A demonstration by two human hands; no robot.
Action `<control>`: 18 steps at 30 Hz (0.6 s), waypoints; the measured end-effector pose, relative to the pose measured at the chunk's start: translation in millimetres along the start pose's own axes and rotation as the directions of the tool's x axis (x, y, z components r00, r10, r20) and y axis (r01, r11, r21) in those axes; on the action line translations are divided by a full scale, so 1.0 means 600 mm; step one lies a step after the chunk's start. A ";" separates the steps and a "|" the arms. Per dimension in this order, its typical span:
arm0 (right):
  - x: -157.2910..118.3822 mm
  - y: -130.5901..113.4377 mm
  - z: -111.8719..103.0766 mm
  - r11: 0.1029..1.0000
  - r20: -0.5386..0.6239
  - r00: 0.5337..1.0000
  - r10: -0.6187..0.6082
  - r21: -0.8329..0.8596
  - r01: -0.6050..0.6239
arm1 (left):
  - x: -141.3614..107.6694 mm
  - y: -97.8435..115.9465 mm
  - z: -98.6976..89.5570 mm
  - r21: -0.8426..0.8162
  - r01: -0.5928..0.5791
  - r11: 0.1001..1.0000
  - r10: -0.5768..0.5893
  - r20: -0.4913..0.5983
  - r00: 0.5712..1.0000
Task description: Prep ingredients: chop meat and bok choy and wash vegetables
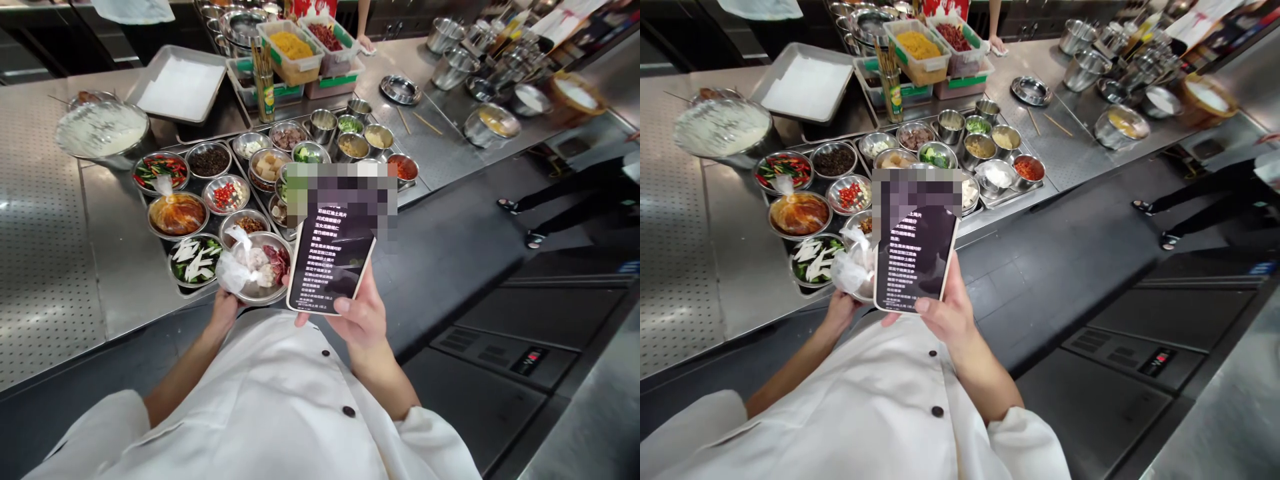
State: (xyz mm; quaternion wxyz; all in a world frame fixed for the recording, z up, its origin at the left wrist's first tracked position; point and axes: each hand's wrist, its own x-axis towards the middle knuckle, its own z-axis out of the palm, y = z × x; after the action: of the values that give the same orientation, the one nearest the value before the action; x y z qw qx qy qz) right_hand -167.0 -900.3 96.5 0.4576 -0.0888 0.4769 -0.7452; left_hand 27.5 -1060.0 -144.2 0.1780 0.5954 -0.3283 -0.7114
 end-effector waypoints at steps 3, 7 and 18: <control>-0.010 0.004 -0.028 1.000 -0.039 0.999 -0.016 0.007 0.016 | 0.005 -0.002 0.007 0.008 -0.010 1.000 0.010 -0.035 0.999; -0.025 0.026 -0.076 0.999 -0.097 0.995 -0.016 0.041 0.020 | 0.017 -0.004 0.008 -0.010 0.012 1.000 -0.013 -0.029 0.999; 0.002 0.119 -0.105 0.995 -0.246 0.967 0.060 0.093 -0.038 | 0.138 0.104 0.013 -0.041 -0.052 0.998 0.054 0.067 0.996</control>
State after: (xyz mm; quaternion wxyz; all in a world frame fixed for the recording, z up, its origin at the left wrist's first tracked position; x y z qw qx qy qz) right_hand -161.1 -870.9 6.4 0.4160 0.0372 0.4996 -0.7589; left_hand -7.2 -1156.3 -161.7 0.1973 0.5584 -0.3357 -0.7325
